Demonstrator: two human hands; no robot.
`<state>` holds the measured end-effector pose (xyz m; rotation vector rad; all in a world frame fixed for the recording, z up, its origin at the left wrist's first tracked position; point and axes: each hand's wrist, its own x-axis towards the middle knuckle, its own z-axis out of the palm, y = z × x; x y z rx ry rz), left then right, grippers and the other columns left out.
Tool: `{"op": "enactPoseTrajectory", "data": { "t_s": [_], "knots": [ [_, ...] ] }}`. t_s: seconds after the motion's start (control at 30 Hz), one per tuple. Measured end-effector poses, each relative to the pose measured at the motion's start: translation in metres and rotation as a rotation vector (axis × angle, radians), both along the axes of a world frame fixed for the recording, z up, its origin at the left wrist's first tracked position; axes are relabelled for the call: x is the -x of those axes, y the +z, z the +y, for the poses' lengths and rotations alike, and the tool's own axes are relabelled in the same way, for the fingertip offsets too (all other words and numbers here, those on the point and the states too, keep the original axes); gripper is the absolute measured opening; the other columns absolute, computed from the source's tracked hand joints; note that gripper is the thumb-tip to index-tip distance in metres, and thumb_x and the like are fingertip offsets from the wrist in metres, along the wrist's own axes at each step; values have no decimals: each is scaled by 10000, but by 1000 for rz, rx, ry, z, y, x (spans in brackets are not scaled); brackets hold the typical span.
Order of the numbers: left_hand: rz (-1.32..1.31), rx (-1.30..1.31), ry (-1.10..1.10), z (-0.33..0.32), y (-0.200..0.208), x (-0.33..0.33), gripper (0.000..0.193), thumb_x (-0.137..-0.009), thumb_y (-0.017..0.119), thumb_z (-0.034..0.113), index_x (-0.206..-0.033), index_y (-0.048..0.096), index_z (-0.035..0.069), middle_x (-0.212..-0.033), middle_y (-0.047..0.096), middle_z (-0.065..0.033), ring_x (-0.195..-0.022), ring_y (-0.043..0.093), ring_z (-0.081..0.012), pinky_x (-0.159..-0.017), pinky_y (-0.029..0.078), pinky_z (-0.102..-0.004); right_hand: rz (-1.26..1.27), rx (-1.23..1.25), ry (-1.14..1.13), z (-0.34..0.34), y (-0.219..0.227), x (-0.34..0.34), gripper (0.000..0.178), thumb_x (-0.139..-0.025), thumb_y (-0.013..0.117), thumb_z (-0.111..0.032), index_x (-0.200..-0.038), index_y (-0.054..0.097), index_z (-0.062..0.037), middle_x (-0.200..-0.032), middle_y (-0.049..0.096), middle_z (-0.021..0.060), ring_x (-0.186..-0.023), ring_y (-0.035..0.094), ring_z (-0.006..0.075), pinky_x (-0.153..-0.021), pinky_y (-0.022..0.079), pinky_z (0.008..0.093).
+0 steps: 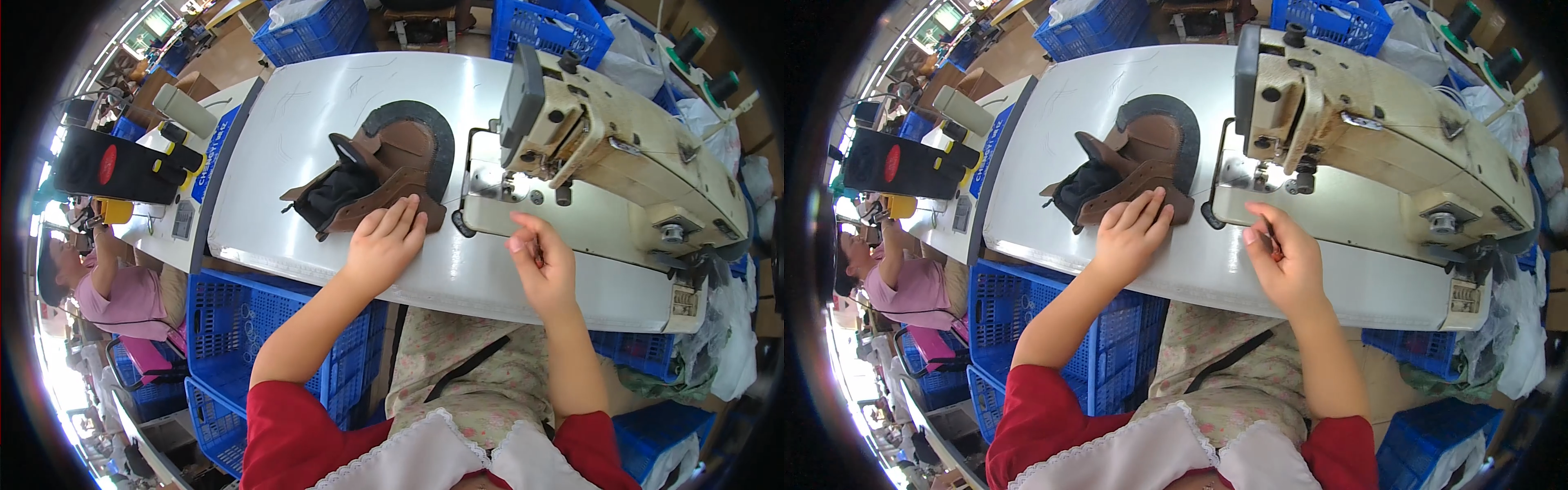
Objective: Stitching the components of a leather boot upper using an industrial sewing machine.
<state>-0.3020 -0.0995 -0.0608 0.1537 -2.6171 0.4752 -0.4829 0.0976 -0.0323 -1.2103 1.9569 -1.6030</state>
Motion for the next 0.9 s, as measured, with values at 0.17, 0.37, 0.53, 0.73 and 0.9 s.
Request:
{"op": "enactPoseTrajectory", "data": {
  "t_s": [0.17,0.37,0.53,0.73,0.9],
  "knots": [
    [11,-12,53,3,0,-25,341,-788,581,151,-1117,662,115,-1304,633,-73,-1173,585,-187,-918,409,-321,18,-234,-29,-12,0,-13,370,-874,694,-130,-1229,606,-69,-900,669,58,-720,601,123,-646,493,254],
    [26,-39,64,5,-3,-28,352,-790,583,145,-1131,667,123,-1312,631,-71,-1189,577,-181,-929,400,-310,56,-199,-28,-25,-14,-17,482,-837,691,-101,-1302,565,-111,-947,662,76,-822,651,168,-694,520,294],
    [44,-29,68,5,-6,-28,349,-789,592,138,-1130,668,125,-1322,627,-72,-1197,571,-178,-932,396,-306,451,-378,49,-37,-18,-17,548,-828,679,-100,-1357,564,-187,-790,573,60,-696,616,250,-627,501,374],
    [32,-39,74,4,-4,-28,350,-793,593,133,-1134,671,126,-1324,625,-72,-1201,565,-174,-931,394,-304,653,-363,-44,-50,-26,-19,538,-824,683,-113,-1342,586,-220,-726,518,58,-624,590,246,-575,481,387],
    [21,-28,75,6,-4,-26,347,-805,578,140,-1139,670,124,-1326,624,-72,-1204,562,-172,-933,389,-297,663,-372,-54,-52,-31,-20,542,-816,685,-105,-1339,587,-206,-725,517,54,-615,585,246,-553,475,384]
  ]
}}
